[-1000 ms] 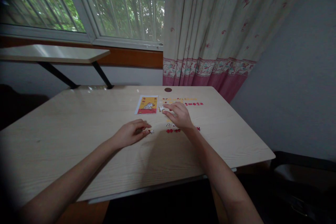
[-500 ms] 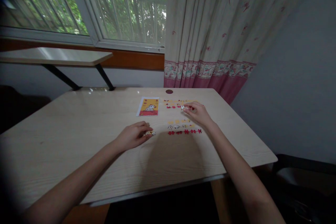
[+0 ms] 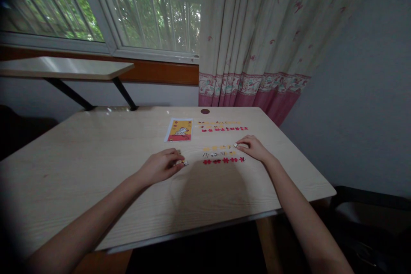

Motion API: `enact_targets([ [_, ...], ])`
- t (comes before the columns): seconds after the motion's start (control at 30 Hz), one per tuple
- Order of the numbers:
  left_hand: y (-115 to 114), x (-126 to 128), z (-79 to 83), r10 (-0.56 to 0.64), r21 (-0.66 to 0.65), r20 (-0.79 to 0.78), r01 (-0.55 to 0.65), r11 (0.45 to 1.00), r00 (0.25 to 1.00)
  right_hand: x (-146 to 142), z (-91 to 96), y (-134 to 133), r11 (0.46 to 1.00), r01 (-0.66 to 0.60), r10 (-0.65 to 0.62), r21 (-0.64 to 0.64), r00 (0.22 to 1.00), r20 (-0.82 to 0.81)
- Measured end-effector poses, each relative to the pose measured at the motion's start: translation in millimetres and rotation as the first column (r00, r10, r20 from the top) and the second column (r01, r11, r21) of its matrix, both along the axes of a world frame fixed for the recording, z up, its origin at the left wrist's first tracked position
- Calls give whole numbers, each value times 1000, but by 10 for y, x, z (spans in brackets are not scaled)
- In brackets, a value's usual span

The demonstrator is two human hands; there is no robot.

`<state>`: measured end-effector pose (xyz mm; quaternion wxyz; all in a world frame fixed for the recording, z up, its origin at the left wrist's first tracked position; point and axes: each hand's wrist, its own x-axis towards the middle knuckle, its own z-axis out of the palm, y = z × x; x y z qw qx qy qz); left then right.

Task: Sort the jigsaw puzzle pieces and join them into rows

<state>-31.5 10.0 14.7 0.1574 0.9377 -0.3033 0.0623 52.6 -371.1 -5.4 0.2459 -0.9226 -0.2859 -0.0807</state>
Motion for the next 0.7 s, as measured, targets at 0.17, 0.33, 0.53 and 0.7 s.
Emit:
enact_targets([
  [0.17,-18,-7,10,8,29,11,-8,1000,1000,2,-17,11,1000,9,-9,-10,1000,6],
  [0.33,-27,-12,-7,19,41,14,-19,999,1000,-8,-35,-13,999,32,-32,-6,999,1],
  [0.53,-20,-2,-5,-1,17,18,0,1000,1000,-48,24,9,999,51,-52,4,998,19],
  [0.7,-12,3,-5,-41,-50,41,43,998,998,-118,253,378,999,-32,32,2,993,112],
])
